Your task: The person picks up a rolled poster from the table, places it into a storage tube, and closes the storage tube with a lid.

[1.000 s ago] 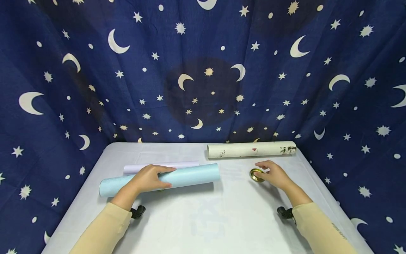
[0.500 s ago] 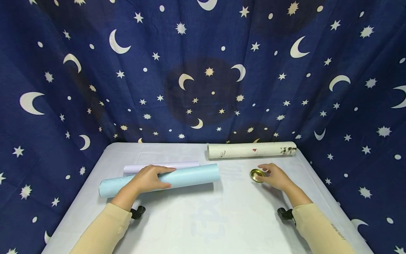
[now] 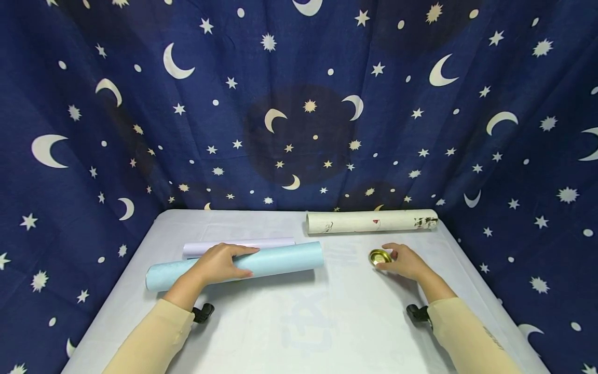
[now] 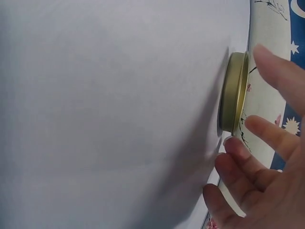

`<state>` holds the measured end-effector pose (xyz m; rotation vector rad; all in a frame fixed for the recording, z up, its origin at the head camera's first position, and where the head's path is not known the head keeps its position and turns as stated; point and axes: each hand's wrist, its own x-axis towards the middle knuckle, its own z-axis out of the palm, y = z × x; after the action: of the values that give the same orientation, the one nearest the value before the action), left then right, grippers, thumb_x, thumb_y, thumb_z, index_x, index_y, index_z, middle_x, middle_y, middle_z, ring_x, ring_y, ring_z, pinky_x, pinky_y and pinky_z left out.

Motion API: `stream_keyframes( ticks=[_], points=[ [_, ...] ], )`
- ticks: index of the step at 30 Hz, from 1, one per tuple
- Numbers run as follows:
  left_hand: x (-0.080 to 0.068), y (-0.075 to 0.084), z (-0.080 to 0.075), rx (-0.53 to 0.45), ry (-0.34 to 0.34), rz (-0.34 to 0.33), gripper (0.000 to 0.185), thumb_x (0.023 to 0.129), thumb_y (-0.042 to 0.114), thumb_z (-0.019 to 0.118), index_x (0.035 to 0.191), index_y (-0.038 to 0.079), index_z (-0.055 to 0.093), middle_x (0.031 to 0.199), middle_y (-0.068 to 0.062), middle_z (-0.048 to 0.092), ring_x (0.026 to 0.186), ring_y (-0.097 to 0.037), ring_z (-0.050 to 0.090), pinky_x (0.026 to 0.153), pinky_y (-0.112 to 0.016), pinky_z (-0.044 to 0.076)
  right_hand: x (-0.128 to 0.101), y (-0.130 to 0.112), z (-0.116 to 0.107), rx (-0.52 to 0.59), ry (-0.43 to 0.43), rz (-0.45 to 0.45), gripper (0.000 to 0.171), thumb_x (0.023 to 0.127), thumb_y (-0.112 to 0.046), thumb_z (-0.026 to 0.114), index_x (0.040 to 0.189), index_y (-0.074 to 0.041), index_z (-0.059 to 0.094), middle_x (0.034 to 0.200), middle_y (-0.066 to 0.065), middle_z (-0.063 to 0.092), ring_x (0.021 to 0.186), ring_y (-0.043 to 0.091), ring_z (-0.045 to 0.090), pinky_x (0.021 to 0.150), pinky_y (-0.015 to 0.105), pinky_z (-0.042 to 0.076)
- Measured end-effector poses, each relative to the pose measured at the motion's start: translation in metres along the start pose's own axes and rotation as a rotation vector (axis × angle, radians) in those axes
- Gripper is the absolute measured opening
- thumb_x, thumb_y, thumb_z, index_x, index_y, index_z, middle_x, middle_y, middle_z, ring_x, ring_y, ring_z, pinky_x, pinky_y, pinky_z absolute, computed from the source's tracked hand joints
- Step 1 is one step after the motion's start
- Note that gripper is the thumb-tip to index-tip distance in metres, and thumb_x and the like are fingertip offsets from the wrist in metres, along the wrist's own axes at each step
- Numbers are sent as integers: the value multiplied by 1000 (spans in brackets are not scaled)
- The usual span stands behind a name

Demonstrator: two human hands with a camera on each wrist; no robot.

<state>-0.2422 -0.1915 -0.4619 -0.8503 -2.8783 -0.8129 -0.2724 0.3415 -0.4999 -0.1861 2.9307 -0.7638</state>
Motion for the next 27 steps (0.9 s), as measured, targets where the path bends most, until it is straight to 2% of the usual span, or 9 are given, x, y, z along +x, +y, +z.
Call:
stream_keyframes(
  ticks=[11, 27],
  points=[
    [-1, 1, 2, 3, -5, -10, 61, 75, 47, 85, 132, 32, 67, 126, 11, 67, 115, -16, 64, 95, -42, 51, -2, -3, 2, -14, -4, 0, 77, 78, -41, 85, 134, 4, 55, 90, 12, 60, 78, 23, 54, 68, 39, 45],
    [0, 1, 5, -8, -13, -60, 61, 74, 49, 86, 131, 38, 67, 127, 11, 67, 116, -15, 62, 97, -43, 51, 3, -1, 5, -94, 19, 22, 76, 73, -49, 86, 129, -5, 61, 89, 6, 65, 82, 25, 59, 70, 49, 48]
  ],
)
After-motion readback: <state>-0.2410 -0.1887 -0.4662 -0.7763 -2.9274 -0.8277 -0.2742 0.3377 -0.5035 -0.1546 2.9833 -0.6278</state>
